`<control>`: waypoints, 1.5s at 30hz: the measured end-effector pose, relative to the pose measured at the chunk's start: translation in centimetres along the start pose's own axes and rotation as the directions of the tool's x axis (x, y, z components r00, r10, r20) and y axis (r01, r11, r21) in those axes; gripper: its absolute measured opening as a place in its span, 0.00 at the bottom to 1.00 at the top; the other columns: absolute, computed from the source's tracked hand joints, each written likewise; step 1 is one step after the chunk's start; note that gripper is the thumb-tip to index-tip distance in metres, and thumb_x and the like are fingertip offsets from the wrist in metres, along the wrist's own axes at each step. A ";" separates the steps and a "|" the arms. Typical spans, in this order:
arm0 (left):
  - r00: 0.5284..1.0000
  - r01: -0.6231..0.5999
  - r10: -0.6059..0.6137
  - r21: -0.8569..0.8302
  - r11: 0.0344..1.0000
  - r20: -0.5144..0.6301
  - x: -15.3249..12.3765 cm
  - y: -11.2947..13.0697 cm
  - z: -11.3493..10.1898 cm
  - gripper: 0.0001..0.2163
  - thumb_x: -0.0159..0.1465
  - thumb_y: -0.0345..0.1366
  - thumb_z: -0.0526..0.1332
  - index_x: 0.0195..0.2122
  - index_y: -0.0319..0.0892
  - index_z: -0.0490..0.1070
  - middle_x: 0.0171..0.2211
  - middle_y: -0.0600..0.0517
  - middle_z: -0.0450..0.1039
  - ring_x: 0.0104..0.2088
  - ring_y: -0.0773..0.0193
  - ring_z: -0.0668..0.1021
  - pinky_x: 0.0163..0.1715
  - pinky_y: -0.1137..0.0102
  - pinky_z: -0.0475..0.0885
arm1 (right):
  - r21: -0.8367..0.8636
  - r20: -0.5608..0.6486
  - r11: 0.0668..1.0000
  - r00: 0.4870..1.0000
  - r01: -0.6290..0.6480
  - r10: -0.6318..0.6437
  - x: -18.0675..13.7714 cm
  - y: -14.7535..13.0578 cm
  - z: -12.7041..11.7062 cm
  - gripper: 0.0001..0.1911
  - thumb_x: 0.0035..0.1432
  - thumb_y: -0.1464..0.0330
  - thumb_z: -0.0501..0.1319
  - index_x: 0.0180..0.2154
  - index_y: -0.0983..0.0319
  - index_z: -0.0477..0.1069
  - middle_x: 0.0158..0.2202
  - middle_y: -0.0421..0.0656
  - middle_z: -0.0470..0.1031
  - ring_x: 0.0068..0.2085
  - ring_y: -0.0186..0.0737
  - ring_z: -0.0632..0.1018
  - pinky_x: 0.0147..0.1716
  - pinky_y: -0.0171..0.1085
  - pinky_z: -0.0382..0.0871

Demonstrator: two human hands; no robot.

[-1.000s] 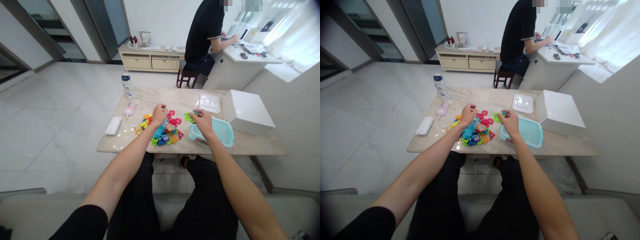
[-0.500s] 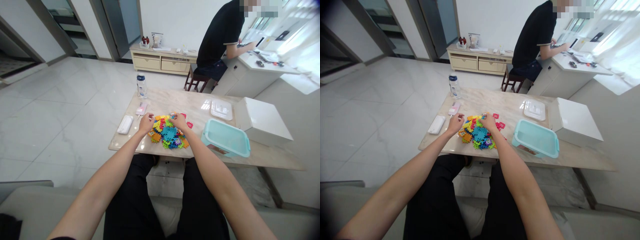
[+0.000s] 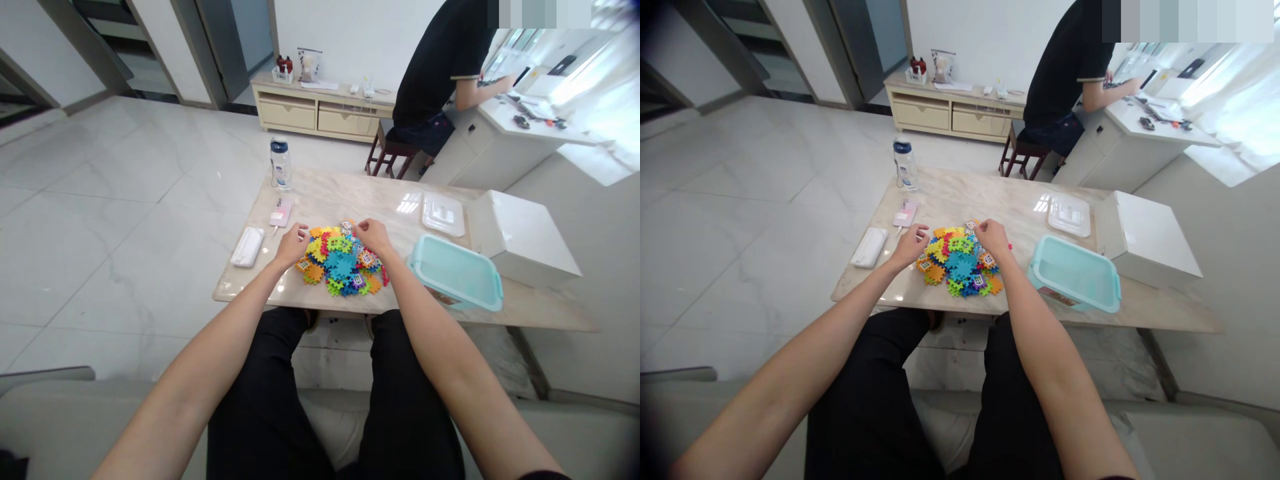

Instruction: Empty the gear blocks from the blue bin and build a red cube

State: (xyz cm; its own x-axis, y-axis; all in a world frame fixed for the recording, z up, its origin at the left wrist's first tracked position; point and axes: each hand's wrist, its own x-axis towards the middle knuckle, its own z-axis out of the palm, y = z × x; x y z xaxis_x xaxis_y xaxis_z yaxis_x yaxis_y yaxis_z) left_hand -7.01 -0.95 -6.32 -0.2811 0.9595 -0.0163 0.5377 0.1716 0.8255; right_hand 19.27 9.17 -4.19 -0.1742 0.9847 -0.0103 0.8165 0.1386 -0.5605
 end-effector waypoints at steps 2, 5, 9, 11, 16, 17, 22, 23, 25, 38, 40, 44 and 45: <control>1.000 -0.005 0.005 -0.008 1.000 0.001 0.2 0.2 0.3 0.21 0.67 0.35 0.62 0.61 0.44 0.74 0.44 0.47 0.82 0.39 0.57 0.83 0.43 0.65 0.78 | -0.037 -0.057 0.999 0.998 -0.037 0.035 0.2 1.2 -1.2 0.16 0.72 0.64 0.61 0.47 0.65 0.85 0.49 0.54 0.88 0.50 0.50 0.85 0.52 0.39 0.74; 0.999 -0.047 0.047 0.000 0.999 -0.003 0.5 0.6 0.6 0.22 0.67 0.36 0.63 0.63 0.45 0.73 0.45 0.47 0.82 0.40 0.56 0.83 0.44 0.63 0.79 | -0.082 -0.137 0.994 0.989 -0.069 0.057 0.6 3.1 -3.0 0.17 0.72 0.68 0.58 0.49 0.65 0.85 0.50 0.54 0.88 0.51 0.51 0.84 0.54 0.40 0.73; 0.997 -0.081 0.081 0.000 0.997 0.020 0.7 1.0 0.6 0.22 0.67 0.37 0.64 0.62 0.45 0.73 0.45 0.46 0.82 0.39 0.55 0.83 0.44 0.62 0.79 | -0.136 -0.169 0.987 0.984 -0.087 0.064 0.8 5.1 -4.7 0.18 0.71 0.71 0.57 0.52 0.67 0.84 0.51 0.54 0.87 0.53 0.50 0.84 0.56 0.40 0.73; 0.996 -0.081 0.081 -0.021 0.997 0.026 0.6 0.9 0.4 0.23 0.66 0.38 0.64 0.63 0.45 0.73 0.45 0.46 0.81 0.38 0.56 0.83 0.43 0.62 0.80 | -0.167 -0.105 0.984 0.994 -0.057 0.039 0.7 5.6 -5.1 0.18 0.70 0.73 0.57 0.54 0.67 0.84 0.52 0.53 0.87 0.53 0.49 0.84 0.56 0.39 0.73; 0.999 -0.046 0.047 -0.061 0.997 0.014 0.8 0.1 -0.1 0.26 0.64 0.39 0.63 0.64 0.45 0.70 0.44 0.47 0.80 0.38 0.56 0.83 0.39 0.63 0.80 | -0.307 0.147 0.949 0.989 0.074 -0.029 0.7 5.4 -4.1 0.17 0.70 0.74 0.58 0.52 0.66 0.85 0.54 0.54 0.87 0.54 0.49 0.84 0.56 0.38 0.72; 0.999 -0.038 0.039 -0.066 0.997 0.010 0.8 0.0 -0.2 0.26 0.64 0.39 0.63 0.64 0.45 0.70 0.44 0.48 0.80 0.38 0.56 0.83 0.39 0.64 0.81 | -0.340 0.179 0.937 0.984 0.078 -0.017 0.8 5.3 -3.7 0.17 0.71 0.74 0.59 0.51 0.66 0.86 0.53 0.56 0.87 0.54 0.51 0.84 0.56 0.38 0.72; 0.999 -0.044 0.045 -0.078 0.996 0.013 1.0 -0.2 -0.3 0.27 0.63 0.41 0.63 0.64 0.44 0.70 0.43 0.48 0.80 0.38 0.56 0.84 0.38 0.63 0.81 | -0.415 0.237 0.907 0.971 0.072 0.031 1.1 5.9 -1.3 0.19 0.72 0.66 0.64 0.57 0.70 0.83 0.58 0.62 0.83 0.57 0.56 0.84 0.56 0.40 0.73; 0.999 -0.046 0.048 -0.078 0.996 0.020 0.9 -0.1 -0.3 0.27 0.64 0.41 0.63 0.64 0.44 0.70 0.43 0.48 0.80 0.38 0.56 0.84 0.38 0.63 0.81 | -0.423 0.244 0.903 0.969 0.079 0.030 1.1 6.1 -0.9 0.21 0.72 0.64 0.66 0.59 0.70 0.82 0.59 0.63 0.83 0.58 0.56 0.84 0.57 0.40 0.73; 0.998 -0.048 0.051 -0.077 0.996 0.037 0.8 -0.1 -0.2 0.27 0.64 0.41 0.63 0.64 0.44 0.70 0.43 0.48 0.80 0.38 0.56 0.84 0.38 0.63 0.81 | -0.443 0.269 0.892 0.962 0.092 0.035 1.1 6.4 -0.2 0.24 0.71 0.60 0.69 0.60 0.69 0.81 0.60 0.64 0.82 0.58 0.57 0.83 0.57 0.40 0.74; 0.994 -0.075 0.077 -0.024 0.997 0.084 0.7 -0.3 0.4 0.25 0.65 0.41 0.63 0.63 0.45 0.72 0.43 0.48 0.81 0.38 0.56 0.83 0.38 0.64 0.80 | -0.403 0.310 0.914 0.947 0.055 0.080 1.2 6.0 1.0 0.19 0.65 0.65 0.73 0.55 0.68 0.84 0.56 0.62 0.85 0.54 0.57 0.86 0.50 0.38 0.76; 0.994 -0.074 0.075 -0.019 0.997 0.082 0.7 -0.2 0.4 0.24 0.65 0.42 0.63 0.63 0.45 0.72 0.43 0.48 0.81 0.38 0.57 0.83 0.38 0.65 0.80 | -0.397 0.323 0.917 0.942 0.045 0.093 1.2 6.0 0.6 0.17 0.64 0.65 0.73 0.51 0.68 0.86 0.52 0.60 0.87 0.50 0.55 0.87 0.47 0.37 0.76; 0.993 -0.084 0.084 -0.002 0.996 0.081 0.8 0.4 0.9 0.22 0.65 0.43 0.63 0.59 0.44 0.75 0.42 0.48 0.81 0.38 0.56 0.83 0.38 0.65 0.80 | -0.316 0.339 0.949 0.936 0.015 0.098 0.8 5.7 -0.4 0.12 0.64 0.65 0.74 0.46 0.65 0.88 0.46 0.54 0.89 0.45 0.50 0.88 0.43 0.35 0.76; 0.993 -0.091 0.091 0.001 0.996 0.080 0.8 0.7 1.1 0.21 0.65 0.43 0.63 0.58 0.44 0.76 0.42 0.48 0.81 0.39 0.55 0.83 0.38 0.65 0.79 | -0.282 0.336 0.959 0.937 0.001 0.098 0.6 5.7 -0.7 0.11 0.64 0.66 0.74 0.45 0.65 0.88 0.45 0.53 0.89 0.45 0.49 0.88 0.43 0.34 0.75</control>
State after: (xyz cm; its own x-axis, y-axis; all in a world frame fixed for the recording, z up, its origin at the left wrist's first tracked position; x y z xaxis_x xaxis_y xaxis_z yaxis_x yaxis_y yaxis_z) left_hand -6.00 0.18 -6.33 -0.1661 0.9860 0.0136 0.5620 0.0833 0.8229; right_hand 24.18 10.61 -6.80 -0.2686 0.9002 -0.3427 0.9383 0.1641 -0.3043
